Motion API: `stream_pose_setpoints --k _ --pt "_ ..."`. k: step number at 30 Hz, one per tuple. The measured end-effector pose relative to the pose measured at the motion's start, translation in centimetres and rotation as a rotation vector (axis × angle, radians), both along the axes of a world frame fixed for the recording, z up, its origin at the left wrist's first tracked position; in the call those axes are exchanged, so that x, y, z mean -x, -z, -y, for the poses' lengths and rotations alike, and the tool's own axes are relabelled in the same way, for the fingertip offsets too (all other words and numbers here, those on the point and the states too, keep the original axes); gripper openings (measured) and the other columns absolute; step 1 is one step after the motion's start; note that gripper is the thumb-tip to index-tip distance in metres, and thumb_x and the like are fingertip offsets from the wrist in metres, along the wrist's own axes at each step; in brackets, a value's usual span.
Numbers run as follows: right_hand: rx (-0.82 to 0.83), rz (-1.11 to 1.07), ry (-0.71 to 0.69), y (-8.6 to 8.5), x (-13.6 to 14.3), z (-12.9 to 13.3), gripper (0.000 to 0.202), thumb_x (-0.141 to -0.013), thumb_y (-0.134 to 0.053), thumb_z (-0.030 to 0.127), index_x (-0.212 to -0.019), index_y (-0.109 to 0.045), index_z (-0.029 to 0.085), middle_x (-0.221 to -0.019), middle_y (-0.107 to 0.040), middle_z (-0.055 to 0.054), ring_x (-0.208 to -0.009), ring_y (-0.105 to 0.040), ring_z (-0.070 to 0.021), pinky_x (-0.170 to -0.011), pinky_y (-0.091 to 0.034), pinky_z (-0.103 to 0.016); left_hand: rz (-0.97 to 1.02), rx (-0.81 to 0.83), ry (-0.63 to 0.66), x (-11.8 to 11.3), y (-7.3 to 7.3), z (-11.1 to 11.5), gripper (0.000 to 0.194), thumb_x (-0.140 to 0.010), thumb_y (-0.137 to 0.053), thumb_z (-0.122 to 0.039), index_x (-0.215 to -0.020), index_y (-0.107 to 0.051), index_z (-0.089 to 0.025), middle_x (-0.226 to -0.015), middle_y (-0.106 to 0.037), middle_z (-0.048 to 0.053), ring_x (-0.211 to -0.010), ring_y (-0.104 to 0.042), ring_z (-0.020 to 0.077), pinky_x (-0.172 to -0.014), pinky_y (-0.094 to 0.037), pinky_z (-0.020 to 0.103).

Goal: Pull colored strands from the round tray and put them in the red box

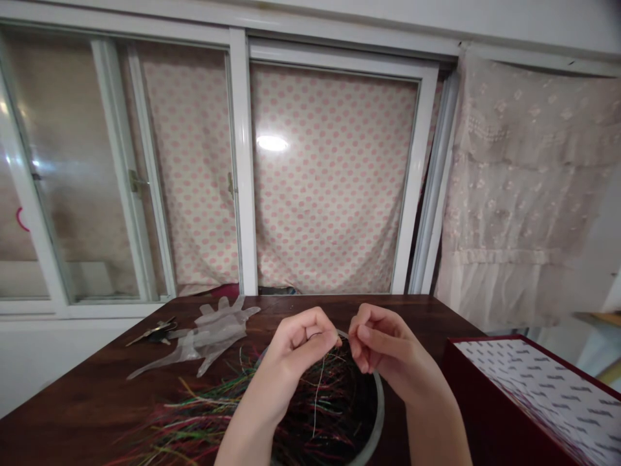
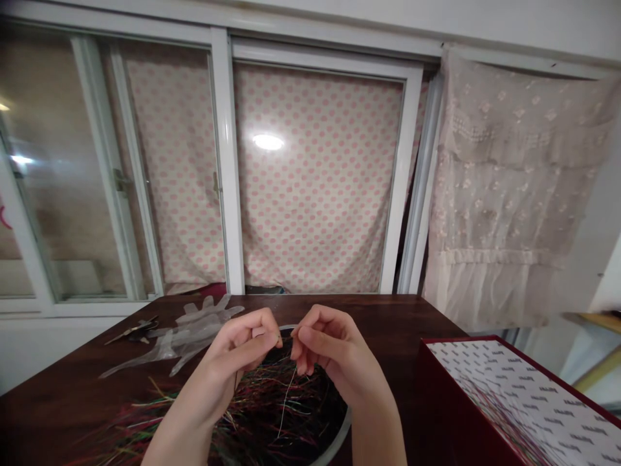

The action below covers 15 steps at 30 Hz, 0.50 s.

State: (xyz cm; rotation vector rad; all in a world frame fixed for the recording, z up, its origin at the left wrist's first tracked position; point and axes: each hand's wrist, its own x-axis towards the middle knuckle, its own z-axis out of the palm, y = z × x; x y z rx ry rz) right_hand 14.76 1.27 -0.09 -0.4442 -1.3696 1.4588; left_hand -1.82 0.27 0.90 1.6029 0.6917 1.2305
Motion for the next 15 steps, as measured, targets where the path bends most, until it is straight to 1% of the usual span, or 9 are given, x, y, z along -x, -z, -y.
stream_pose_setpoints --k 3,4,6,9,11,13,15 --pt "0.032 -0.050 -0.117 0.1 0.1 -0.2 0.019 -0.076 -0.067 0.029 -0.069 -0.056 0.016 -0.058 -0.060 0.002 -0.043 -0.050 -0.0054 -0.042 -0.036 -0.016 0.019 0.048 0.056 0.0 -0.2 0.1 0.021 -0.078 -0.058 -0.031 -0.064 -0.053 -0.016 -0.051 -0.028 -0.005 -0.049 -0.021 0.0081 -0.046 -0.014 0.024" --pt "0.039 -0.065 -0.138 0.1 0.2 -0.2 0.019 -0.076 -0.067 0.029 -0.069 -0.056 0.016 -0.056 -0.059 0.002 -0.042 -0.049 -0.0052 -0.041 -0.035 -0.016 0.031 0.061 0.073 0.0 -0.3 0.1 0.021 -0.077 -0.058 -0.031 -0.064 -0.052 -0.016 -0.051 -0.028 -0.006 -0.049 -0.020 0.0079 -0.046 -0.013 0.024" --pt "0.045 -0.083 -0.137 -0.1 0.5 -0.1 0.020 -0.074 -0.068 0.031 -0.068 -0.055 0.016 -0.054 -0.057 0.003 -0.040 -0.046 -0.0051 -0.040 -0.034 -0.017 0.070 0.083 0.107 0.0 -0.3 0.1 0.021 -0.077 -0.058 -0.031 -0.064 -0.051 -0.016 -0.051 -0.026 -0.006 -0.048 -0.018 0.0073 -0.045 -0.012 0.024" --pt "0.015 -0.089 -0.051 -0.5 1.2 0.4 0.025 -0.073 -0.068 0.033 -0.063 -0.052 0.017 -0.054 -0.056 0.003 -0.041 -0.046 -0.0055 -0.041 -0.035 -0.018 0.166 0.118 0.145 0.1 0.0 0.0 0.023 -0.078 -0.059 -0.032 -0.066 -0.048 -0.016 -0.051 -0.022 -0.008 -0.046 -0.014 0.0063 -0.044 -0.009 0.022" --pt "-0.031 -0.081 0.032 -0.7 1.7 0.6 0.023 -0.074 -0.067 0.032 -0.064 -0.054 0.017 -0.056 -0.058 0.003 -0.044 -0.048 -0.0060 -0.044 -0.037 -0.018 0.240 0.131 0.140 0.2 0.3 -0.1 0.022 -0.079 -0.058 -0.032 -0.067 -0.048 -0.016 -0.050 -0.019 -0.008 -0.045 -0.011 0.0057 -0.042 -0.008 0.021" --pt "-0.103 -0.059 0.142 -0.6 2.2 0.6 0.019 -0.076 -0.066 0.030 -0.066 -0.056 0.017 -0.057 -0.059 0.002 -0.047 -0.051 -0.0066 -0.046 -0.039 -0.018 0.298 0.135 0.106 0.1 0.5 -0.2 0.021 -0.080 -0.057 -0.032 -0.069 -0.049 -0.016 -0.048 -0.018 -0.009 -0.044 -0.010 0.0054 -0.042 -0.008 0.020" --pt "-0.199 -0.014 0.295 -0.4 2.6 0.5 0.015 -0.079 -0.064 0.028 -0.070 -0.059 0.017 -0.059 -0.060 0.002 -0.050 -0.054 -0.0076 -0.048 -0.042 -0.019 0.329 0.136 0.053 0.0 0.6 -0.4 0.020 -0.080 -0.057 -0.032 -0.070 -0.050 -0.016 -0.048 -0.018 -0.009 -0.044 -0.010 0.0052 -0.041 -0.008 0.019"
